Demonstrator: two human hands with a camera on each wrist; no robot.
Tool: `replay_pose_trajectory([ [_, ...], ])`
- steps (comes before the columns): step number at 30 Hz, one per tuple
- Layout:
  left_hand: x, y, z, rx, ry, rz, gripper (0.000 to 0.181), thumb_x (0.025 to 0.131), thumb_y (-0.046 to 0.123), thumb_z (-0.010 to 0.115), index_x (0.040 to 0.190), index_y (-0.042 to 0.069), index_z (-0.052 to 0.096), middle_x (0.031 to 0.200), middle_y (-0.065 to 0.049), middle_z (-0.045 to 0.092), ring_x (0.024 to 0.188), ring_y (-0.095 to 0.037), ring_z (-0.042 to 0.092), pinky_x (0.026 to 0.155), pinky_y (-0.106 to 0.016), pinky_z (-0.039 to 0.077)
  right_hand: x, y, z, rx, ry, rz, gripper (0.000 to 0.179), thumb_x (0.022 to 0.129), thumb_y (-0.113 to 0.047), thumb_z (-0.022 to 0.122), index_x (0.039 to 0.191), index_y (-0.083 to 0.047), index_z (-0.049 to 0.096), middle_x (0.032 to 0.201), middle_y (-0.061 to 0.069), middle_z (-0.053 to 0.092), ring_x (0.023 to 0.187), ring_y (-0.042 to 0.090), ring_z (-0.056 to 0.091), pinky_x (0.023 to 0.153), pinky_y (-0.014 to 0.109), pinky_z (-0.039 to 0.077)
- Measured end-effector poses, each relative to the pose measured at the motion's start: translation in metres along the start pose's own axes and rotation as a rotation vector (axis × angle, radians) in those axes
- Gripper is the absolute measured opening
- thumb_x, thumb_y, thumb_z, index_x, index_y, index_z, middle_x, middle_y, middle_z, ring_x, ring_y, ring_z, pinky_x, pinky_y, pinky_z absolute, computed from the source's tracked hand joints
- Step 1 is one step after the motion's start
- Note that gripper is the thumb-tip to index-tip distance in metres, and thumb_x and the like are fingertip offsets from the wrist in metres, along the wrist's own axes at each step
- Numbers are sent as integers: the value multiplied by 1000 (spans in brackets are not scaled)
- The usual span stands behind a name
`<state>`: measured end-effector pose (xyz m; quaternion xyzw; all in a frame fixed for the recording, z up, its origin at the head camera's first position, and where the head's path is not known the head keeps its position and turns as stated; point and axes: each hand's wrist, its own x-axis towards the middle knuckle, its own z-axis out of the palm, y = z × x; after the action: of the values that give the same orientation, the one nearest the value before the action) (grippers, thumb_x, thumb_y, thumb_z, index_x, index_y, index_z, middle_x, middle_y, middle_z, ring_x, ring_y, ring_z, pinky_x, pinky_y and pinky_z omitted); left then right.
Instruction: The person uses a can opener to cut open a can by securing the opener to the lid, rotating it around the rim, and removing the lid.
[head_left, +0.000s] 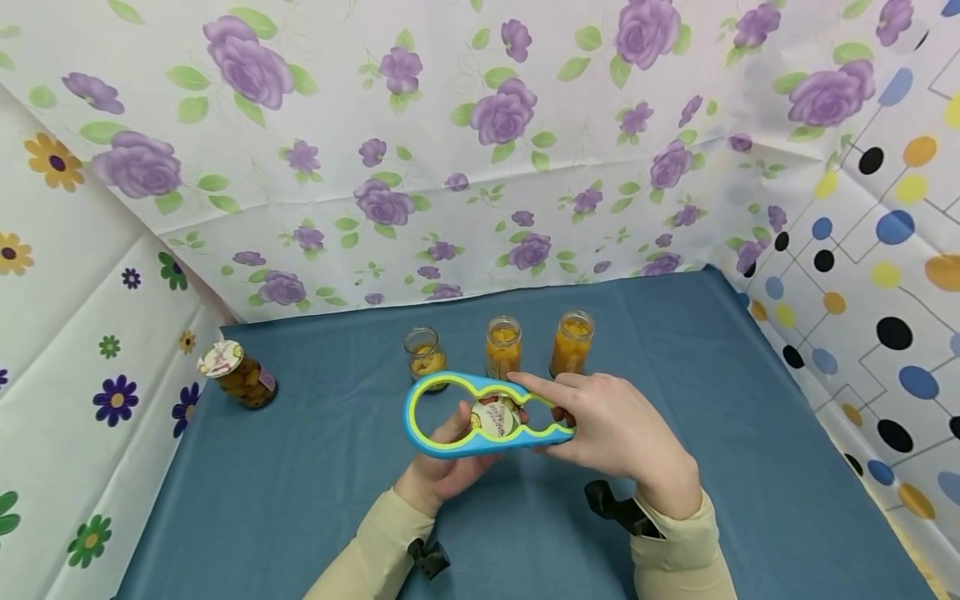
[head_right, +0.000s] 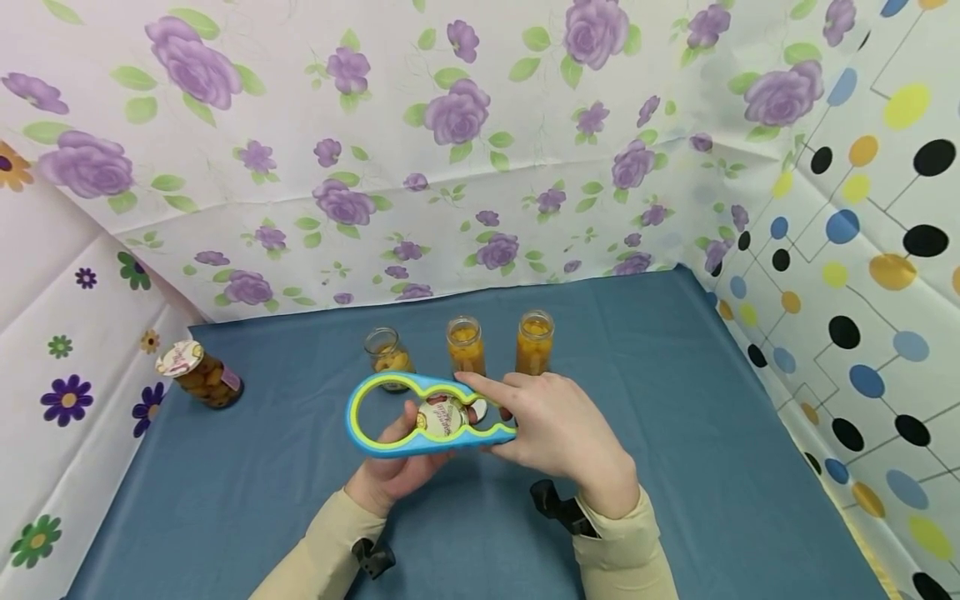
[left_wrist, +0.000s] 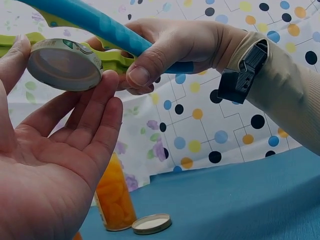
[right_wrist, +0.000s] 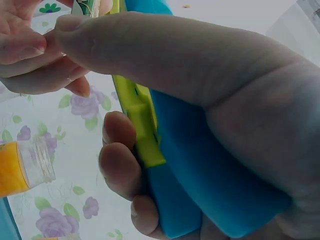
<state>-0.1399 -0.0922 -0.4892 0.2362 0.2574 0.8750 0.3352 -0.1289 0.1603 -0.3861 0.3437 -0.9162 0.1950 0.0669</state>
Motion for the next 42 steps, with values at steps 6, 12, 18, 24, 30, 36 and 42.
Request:
replay_pose_trajectory([
  [6, -2, 2, 1, -11, 34, -8, 58, 107, 52, 60, 148, 11, 54, 140, -6, 64, 130, -17, 61, 111, -32, 48, -1, 0, 1, 8, 7, -4, 87, 82, -37, 96, 158, -35, 54, 80, -14, 54, 59, 0, 43, 56, 26, 41],
  [12, -3, 3, 2, -9, 90, -27, 61, 103, 54, 66, 146, 13, 56, 139, -4, 65, 129, -16, 62, 111, -31, 48, 0, 2, 1, 14, -6, -3, 86, 84, -36, 95, 159, -34, 53, 81, -15, 53, 61, -1, 44, 57, 25, 42],
  [18, 0, 4, 1, 25, 62, -24, 61, 105, 55, 62, 147, 11, 55, 137, -4, 65, 129, -16, 62, 112, -33, 47, 1, 1, 1, 12, 6, -9, 87, 82, -36, 96, 158, -33, 55, 81, -15, 54, 61, -1, 45, 57, 26, 42],
  [24, 0, 4, 1, 32, 58, -26, 60, 107, 55, 59, 147, 11, 54, 137, -5, 64, 128, -16, 62, 113, -34, 46, 1, 0, 1, 1, -15, 11, 85, 83, -38, 94, 158, -34, 55, 82, -16, 54, 59, -1, 44, 56, 25, 42],
  [30, -2, 7, 0, 23, 125, -45, 63, 103, 59, 64, 145, 13, 54, 137, -3, 62, 125, -15, 62, 109, -32, 48, 1, 0, 0, -4, -18, 16, 83, 84, -38, 94, 157, -32, 56, 82, -14, 57, 60, -1, 44, 56, 26, 42],
  [36, -2, 9, -4, -2, 135, -19, 48, 110, 53, 54, 140, 16, 59, 139, -3, 62, 127, -18, 63, 111, -33, 48, 0, 1, 0, -10, -7, 2, 85, 82, -39, 96, 157, -32, 56, 83, -12, 58, 61, -1, 45, 57, 25, 42],
  [42, -1, 16, -9, 63, 149, 4, 43, 112, 49, 53, 138, 17, 65, 136, -5, 67, 119, -20, 67, 107, -37, 52, 0, 2, -1, -29, 5, -9, 87, 81, -40, 96, 158, -33, 55, 83, -14, 57, 62, -1, 45, 58, 26, 43],
])
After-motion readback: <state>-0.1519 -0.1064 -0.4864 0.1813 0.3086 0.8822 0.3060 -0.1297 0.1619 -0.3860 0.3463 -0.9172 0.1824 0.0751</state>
